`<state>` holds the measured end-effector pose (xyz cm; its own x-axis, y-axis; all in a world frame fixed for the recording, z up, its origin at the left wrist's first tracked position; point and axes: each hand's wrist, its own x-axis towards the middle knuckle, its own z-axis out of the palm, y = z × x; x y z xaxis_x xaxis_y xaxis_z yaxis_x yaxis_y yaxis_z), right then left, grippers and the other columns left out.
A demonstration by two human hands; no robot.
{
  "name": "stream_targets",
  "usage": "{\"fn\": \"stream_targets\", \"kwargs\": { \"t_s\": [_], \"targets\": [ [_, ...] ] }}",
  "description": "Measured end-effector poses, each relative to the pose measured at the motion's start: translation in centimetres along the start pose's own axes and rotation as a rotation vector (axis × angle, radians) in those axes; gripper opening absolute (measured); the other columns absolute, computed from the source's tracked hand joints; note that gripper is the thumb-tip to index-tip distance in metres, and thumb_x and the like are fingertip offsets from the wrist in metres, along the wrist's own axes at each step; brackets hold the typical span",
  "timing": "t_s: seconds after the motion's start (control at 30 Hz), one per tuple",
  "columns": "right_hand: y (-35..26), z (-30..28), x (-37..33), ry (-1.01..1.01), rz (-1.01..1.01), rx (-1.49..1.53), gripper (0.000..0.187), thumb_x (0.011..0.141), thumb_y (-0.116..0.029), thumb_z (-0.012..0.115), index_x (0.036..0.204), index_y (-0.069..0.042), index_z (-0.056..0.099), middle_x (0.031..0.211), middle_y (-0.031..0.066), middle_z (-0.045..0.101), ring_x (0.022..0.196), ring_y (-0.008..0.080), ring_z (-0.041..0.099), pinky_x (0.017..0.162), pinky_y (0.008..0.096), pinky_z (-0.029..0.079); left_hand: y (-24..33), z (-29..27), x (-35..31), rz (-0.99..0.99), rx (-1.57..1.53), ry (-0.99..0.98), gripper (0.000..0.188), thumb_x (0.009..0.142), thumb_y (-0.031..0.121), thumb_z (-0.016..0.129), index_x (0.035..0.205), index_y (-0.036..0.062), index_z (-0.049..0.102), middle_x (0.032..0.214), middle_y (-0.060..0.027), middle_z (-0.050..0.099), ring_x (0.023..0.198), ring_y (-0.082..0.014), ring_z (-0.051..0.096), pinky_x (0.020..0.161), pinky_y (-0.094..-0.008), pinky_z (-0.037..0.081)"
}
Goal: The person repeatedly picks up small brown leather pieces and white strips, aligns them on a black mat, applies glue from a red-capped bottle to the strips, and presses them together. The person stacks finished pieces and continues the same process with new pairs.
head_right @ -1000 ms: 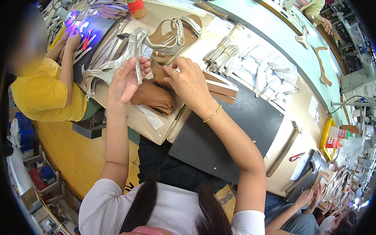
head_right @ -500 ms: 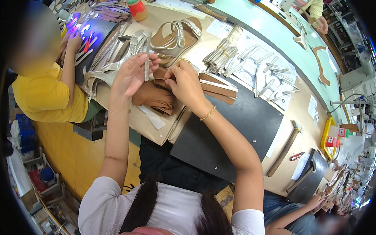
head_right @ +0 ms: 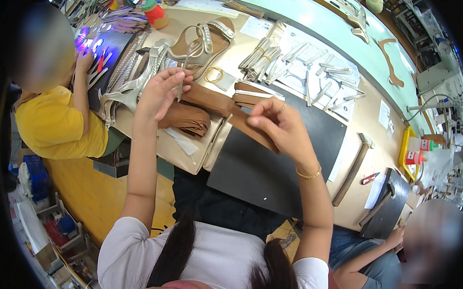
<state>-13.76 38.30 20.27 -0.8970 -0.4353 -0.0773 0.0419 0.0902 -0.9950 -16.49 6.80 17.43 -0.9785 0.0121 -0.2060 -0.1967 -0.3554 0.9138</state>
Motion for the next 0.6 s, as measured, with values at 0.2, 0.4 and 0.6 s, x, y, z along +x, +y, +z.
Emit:
{"fn": "stream_targets", "kwargs": {
  "t_s": [0.2,0.4,0.6],
  "targets": [
    [3.1,-0.7,-5.1,-0.229,0.136,-0.579,0.017,0.087,-0.021,0.076,0.095,-0.008,0.07,0.078,0.0025,0.067,0.072,0.0194,0.062,0.071,0.0339,0.047,-0.6,5.9,-4.3,0.295,0.638,0.022,0.024,0.085,0.014,0.081,0.102,-0.0003,0.074,0.09,-0.0013,0.063,0.077,-0.0095,0.056,0.07,-0.024,0.047],
    [4.0,0.0,-7.9,0.048,-0.197,-0.987,0.021,0.08,-0.029,0.08,0.092,-0.015,0.07,0.104,0.0003,0.061,0.101,0.0202,0.053,0.094,0.0407,0.033,-2.8,9.5,-7.3,0.246,0.52,-0.15,0.024,0.083,0.012,0.083,0.1,-0.002,0.073,0.088,-0.002,0.062,0.076,-0.009,0.054,0.07,-0.0238,0.046],
    [2.7,2.2,-11.7,0.481,-0.366,-0.802,0.042,0.062,-0.034,0.092,0.092,-0.015,0.069,0.116,0.0064,0.057,0.104,0.0263,0.052,0.093,0.0398,0.037,-6.8,11.0,-8.3,-0.415,-0.422,-0.39,0.018,0.096,0.017,0.069,0.107,0.0034,0.064,0.095,-0.0048,0.065,0.084,-0.0133,0.062,0.078,-0.0294,0.054]
  ]
}}
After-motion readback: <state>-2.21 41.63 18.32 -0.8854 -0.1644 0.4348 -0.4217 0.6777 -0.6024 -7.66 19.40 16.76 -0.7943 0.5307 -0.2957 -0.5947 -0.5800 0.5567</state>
